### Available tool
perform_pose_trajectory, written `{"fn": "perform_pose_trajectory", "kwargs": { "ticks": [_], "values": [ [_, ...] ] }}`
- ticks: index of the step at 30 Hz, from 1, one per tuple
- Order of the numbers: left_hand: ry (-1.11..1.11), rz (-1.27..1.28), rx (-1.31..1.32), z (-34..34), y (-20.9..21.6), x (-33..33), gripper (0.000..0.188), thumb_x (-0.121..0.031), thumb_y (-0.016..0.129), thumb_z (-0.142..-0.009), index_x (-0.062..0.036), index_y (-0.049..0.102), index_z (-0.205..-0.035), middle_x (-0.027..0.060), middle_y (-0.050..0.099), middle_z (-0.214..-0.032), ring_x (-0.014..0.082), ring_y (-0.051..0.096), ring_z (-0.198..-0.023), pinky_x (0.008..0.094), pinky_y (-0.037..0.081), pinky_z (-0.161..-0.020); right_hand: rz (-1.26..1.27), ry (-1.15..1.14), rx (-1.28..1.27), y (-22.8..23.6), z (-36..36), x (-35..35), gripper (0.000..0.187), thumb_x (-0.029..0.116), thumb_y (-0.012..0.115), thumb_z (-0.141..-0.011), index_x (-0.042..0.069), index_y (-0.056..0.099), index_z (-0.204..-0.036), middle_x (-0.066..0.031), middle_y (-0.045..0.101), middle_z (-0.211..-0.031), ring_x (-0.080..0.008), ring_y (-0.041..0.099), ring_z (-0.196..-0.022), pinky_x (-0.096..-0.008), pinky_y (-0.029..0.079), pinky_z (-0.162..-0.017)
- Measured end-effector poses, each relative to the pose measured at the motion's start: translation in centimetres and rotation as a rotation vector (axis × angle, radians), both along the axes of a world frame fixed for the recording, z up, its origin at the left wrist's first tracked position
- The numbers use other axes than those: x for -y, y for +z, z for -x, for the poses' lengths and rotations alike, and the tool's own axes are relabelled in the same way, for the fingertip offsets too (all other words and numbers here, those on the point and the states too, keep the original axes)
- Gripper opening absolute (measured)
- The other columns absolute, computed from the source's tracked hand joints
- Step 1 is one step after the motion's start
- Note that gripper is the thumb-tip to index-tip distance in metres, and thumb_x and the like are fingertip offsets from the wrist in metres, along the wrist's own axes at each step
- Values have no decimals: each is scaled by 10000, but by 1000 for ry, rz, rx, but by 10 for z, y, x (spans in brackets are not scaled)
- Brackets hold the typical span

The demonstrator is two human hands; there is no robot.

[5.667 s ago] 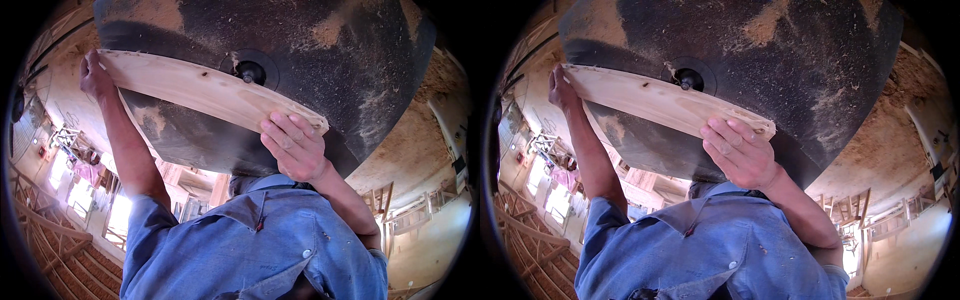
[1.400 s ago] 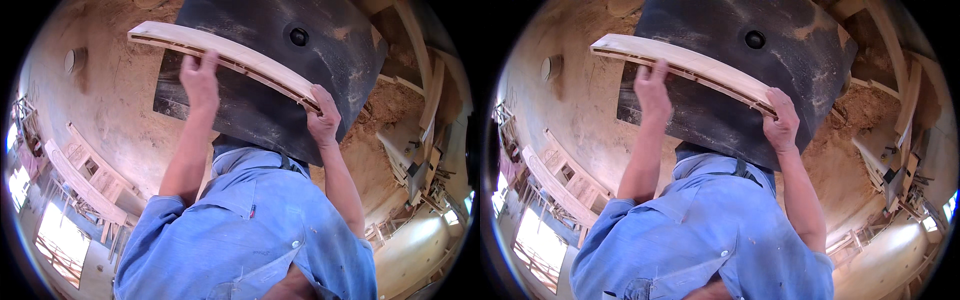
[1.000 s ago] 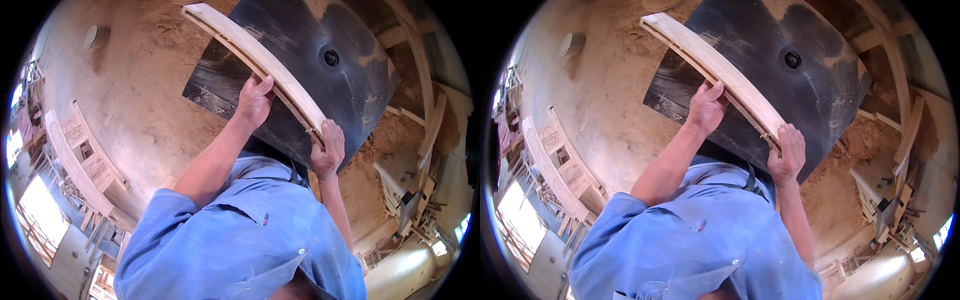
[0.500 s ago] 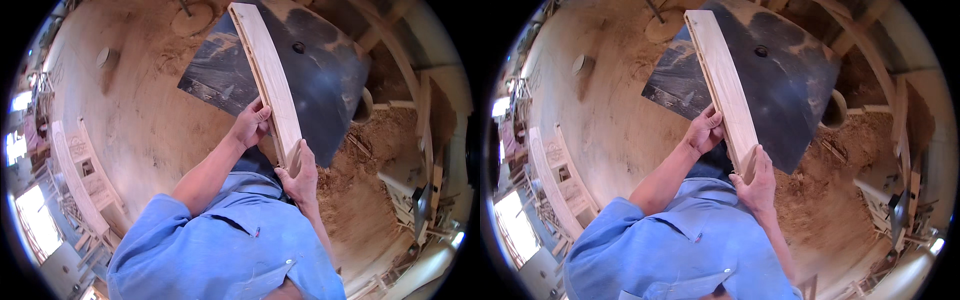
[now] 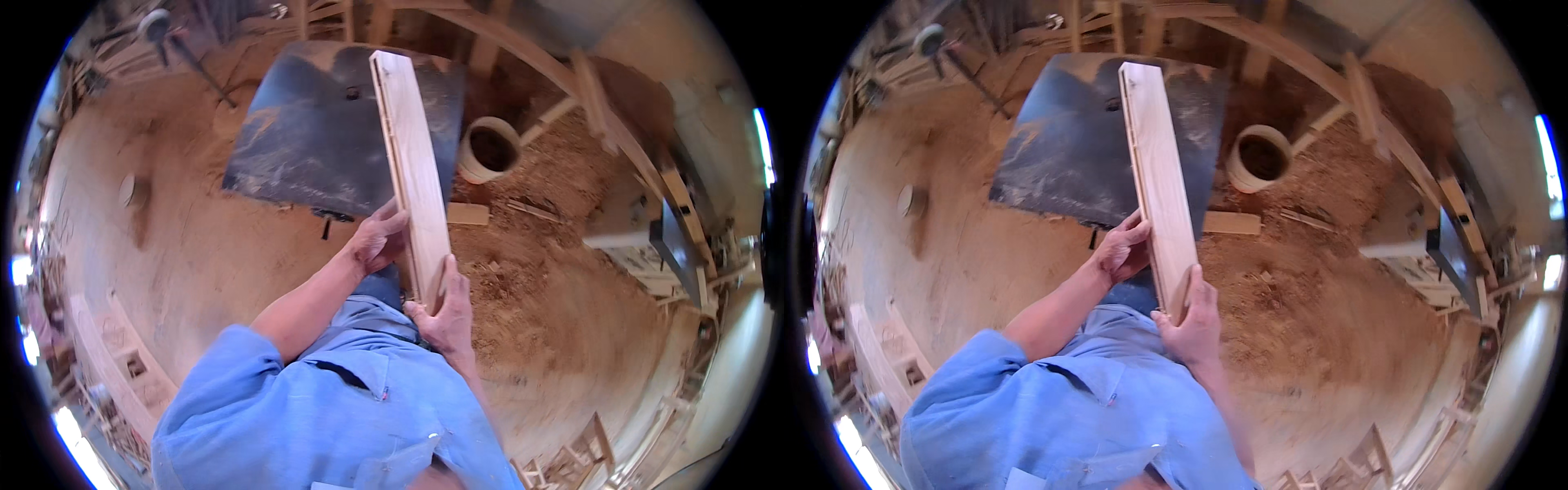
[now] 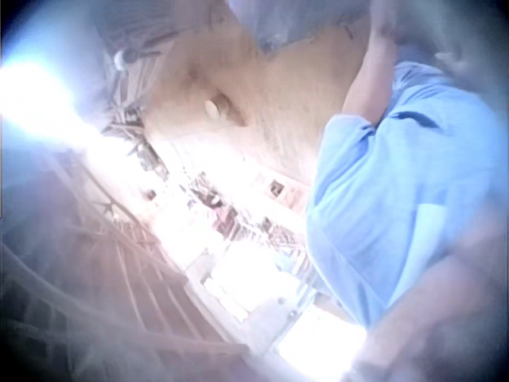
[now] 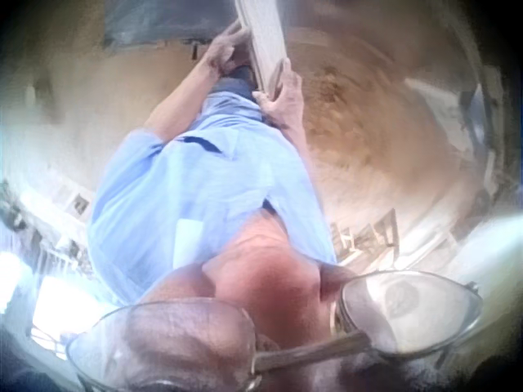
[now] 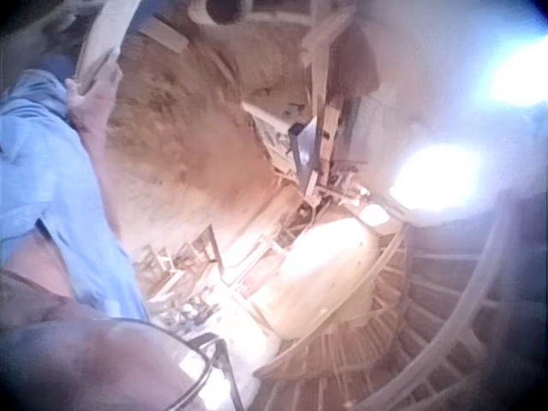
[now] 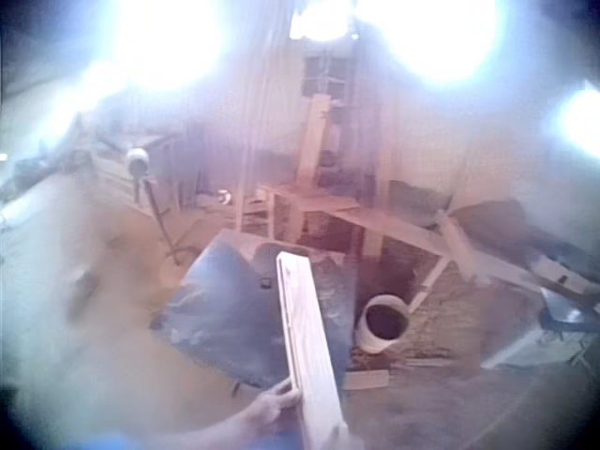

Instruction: The person uses a stationary router table to shape the edges of a long, thin wooden plank. They repeatedly pass the plank over the spinning router bit, flipping it to work on different sides and creating a curved profile. The person handles the wood by hand, guiding it carefully through the machine.

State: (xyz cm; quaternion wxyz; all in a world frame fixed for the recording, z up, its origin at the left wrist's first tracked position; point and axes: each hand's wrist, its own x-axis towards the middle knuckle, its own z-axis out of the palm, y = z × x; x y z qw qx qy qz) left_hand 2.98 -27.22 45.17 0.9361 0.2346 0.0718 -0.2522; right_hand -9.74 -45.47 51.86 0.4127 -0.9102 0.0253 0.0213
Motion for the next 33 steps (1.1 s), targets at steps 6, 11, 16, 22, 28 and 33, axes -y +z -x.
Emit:
{"fn": "perform_pose_trajectory", "kwargs": {
  "ticks": [6, 11, 16, 22, 28, 33],
  "values": [
    [-280, -202, -82, 17, -10, 57, 675, -219, 743, -1032, -80, 422, -1608, 121, 600, -1501, 305, 614, -1369, 516, 502, -1170, -239, -153, 5, -34, 5, 34, 1088, 270, 935, -736, 14, 398, -1647, -259, 586, -1411, -398, 626, -1291, -451, 509, -1109],
    [-573, -443, 278, 18, -17, 125, 929, -370, 892, -910, -55, 424, -1647, 113, 568, -1569, 259, 560, -1423, 443, 495, -1165, -361, -432, -53, -53, -6, 91, 1070, 212, 928, -763, -47, 379, -1645, -259, 548, -1556, -333, 566, -1428, -409, 465, -1186],
    [-724, -736, 320, -26, -27, 127, 865, -237, 797, -980, 58, 354, -1662, 171, 609, -1540, 264, 606, -1376, 390, 492, -1157, -430, -663, 55, -68, -32, 148, 1064, 201, 918, -778, -72, 365, -1644, -244, 557, -1563, -300, 573, -1415, -396, 462, -1183],
    [-627, -996, 258, -65, -85, 98, 743, -93, 706, -1008, 98, 363, -1638, 197, 669, -1439, 246, 651, -1297, 355, 525, -1094, -577, -928, 204, -80, -69, 232, 1045, 232, 920, -780, -88, 389, -1621, -208, 622, -1467, -259, 639, -1303, -367, 497, -1127],
    [-627, -1148, 226, -65, -112, 140, 701, -57, 682, -990, 115, 404, -1610, 203, 696, -1377, 233, 684, -1222, 343, 555, -1044, -601, -1113, 236, -73, -80, 388, 985, 195, 906, -784, -156, 430, -1571, -279, 662, -1419, -292, 684, -1262, -371, 541, -1084],
    [-639, -1381, 217, -59, -139, 188, 647, -85, 671, -984, 122, 475, -1565, 202, 728, -1298, 229, 709, -1160, 346, 576, -997, -174, -1072, 304, -118, -139, 598, 938, 233, 905, -736, -101, 534, -1531, -223, 732, -1330, -282, 725, -1170, -370, 570, -1013]
  ]
}}
